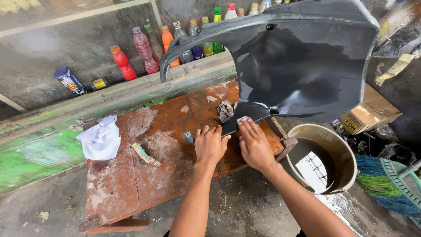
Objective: The person scrubs a black plastic car part on a wooden table using a cloth and a small brush. They then lift the part and rinse it in a bucket of water, scrubbing it with their hand.
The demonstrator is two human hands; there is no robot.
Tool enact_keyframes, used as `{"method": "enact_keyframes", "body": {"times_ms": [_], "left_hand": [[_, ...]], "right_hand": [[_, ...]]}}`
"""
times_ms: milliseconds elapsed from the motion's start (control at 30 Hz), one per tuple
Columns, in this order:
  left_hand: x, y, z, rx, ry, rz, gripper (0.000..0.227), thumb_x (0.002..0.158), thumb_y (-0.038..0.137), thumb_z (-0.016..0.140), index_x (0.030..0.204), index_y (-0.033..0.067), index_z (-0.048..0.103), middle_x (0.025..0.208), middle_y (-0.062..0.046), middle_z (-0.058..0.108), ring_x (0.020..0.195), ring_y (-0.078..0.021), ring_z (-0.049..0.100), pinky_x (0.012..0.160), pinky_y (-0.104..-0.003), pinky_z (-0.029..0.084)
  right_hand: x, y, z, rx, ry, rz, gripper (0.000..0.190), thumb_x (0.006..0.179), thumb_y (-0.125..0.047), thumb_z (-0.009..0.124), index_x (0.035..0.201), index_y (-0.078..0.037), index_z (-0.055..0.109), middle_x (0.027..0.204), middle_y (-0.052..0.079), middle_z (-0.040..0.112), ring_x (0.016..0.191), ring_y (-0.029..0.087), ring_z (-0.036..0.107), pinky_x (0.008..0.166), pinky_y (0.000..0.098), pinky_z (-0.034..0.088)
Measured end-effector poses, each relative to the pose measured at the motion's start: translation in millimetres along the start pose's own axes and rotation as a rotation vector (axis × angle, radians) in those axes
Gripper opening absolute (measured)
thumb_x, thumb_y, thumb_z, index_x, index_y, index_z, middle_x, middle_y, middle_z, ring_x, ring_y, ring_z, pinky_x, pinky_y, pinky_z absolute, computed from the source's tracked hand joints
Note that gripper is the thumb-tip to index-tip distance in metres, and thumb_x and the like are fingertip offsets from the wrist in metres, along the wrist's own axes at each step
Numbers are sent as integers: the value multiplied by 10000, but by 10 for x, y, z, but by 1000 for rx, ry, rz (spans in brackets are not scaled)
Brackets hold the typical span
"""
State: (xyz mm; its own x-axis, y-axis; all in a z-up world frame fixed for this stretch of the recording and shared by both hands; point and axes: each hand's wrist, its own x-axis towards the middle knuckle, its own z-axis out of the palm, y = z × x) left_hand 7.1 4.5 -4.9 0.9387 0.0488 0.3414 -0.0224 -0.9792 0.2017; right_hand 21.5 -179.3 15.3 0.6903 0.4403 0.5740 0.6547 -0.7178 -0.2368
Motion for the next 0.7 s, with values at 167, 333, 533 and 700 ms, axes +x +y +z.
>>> {"method": "enact_keyframes", "body": {"times_ms": [167, 333, 533, 700], "left_hand": [[-6, 157, -287, 25, -4, 23, 487, 938, 377, 669, 1260, 13, 691, 1129, -148, 745, 1095, -262, 623, 939, -408, 411], [15, 177, -256, 36, 35, 61, 491, 978, 350, 628, 1300, -19, 656, 1209, -180, 723, 1147, -285, 627, 990, -419, 407], [56, 132, -139, 76, 73, 187, 460, 956, 205, 620, 1411, 271, 616, 1410, -72, 652, 1128, -311, 651, 907, -444, 440], [57, 114, -150, 114, 17, 203, 507, 912, 154, 651, 1402, 281, 623, 1367, 6, 676, 1174, -262, 598, 900, -423, 419]], "right_hand": [[5, 7, -13, 132, -36, -35, 530, 940, -148, 560, 1467, -106, 542, 1495, 122, 553, 1418, 319, 468, 1150, 494, 374], [58, 123, -51, 402, -77, 16, 523, 959, -85, 534, 1481, -103, 504, 1460, 99, 589, 1416, 286, 476, 1187, 523, 304], [108, 100, -106, 526, -102, 83, 519, 958, -29, 521, 1469, -115, 495, 1447, 85, 589, 1374, 299, 520, 1198, 553, 262], [143, 367, 21, 392, 66, 7, 598, 844, 70, 610, 1427, -26, 515, 1452, 196, 556, 1279, 399, 574, 1107, 603, 386]]}}
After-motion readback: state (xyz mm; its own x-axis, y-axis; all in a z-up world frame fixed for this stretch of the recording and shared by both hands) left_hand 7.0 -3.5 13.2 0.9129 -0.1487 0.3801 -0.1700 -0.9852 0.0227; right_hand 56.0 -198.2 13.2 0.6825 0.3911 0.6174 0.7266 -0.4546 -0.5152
